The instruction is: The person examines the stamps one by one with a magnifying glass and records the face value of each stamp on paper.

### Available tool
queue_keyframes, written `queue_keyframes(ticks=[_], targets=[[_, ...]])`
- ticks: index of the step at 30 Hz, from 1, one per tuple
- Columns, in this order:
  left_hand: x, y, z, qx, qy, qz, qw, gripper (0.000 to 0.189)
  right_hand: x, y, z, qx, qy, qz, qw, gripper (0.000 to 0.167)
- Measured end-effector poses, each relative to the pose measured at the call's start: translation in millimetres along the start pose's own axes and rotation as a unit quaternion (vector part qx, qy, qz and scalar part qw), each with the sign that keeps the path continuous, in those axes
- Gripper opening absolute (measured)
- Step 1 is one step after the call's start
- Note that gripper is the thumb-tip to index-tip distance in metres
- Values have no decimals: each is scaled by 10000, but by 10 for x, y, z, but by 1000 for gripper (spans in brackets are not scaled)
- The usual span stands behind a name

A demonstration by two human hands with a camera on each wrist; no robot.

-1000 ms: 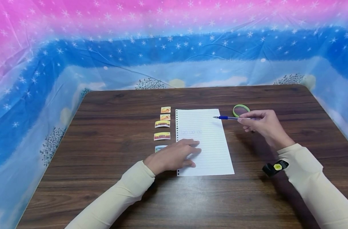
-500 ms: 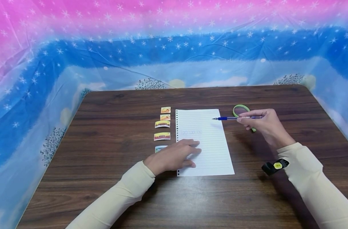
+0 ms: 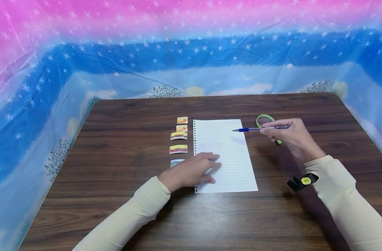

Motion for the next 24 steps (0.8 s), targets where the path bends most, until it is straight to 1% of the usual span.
queue_keyframes(ticks=[4, 7, 13, 20, 24], targets=[[-7, 2, -9, 15, -27, 12, 10000, 55, 0, 0, 3, -15, -92, 122, 9999, 33], [-12, 3, -14, 24, -30, 9, 10000, 55, -7, -1, -8, 55, -142, 174, 9997, 35], [-6, 5, -11, -7, 28, 25, 10000, 55, -17, -13, -14, 168, -148, 72, 9997, 33], [-10, 5, -15, 11, -33, 6, 10000, 55, 20, -32, 28, -76, -440, 273, 9986, 33], [-8, 4, -9, 12, -47, 3, 10000, 55, 26, -44, 25, -245, -235, 314, 9989, 37]])
Point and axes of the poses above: each hand's wrist, its own y-axis away from the middle knuckle, its own x-axis out of the palm, z = x × y, the point moved 8 cm from there along -y, towards the middle knuckle, and after that the axes turned 11 degrees about x, right-handed, at the moved point
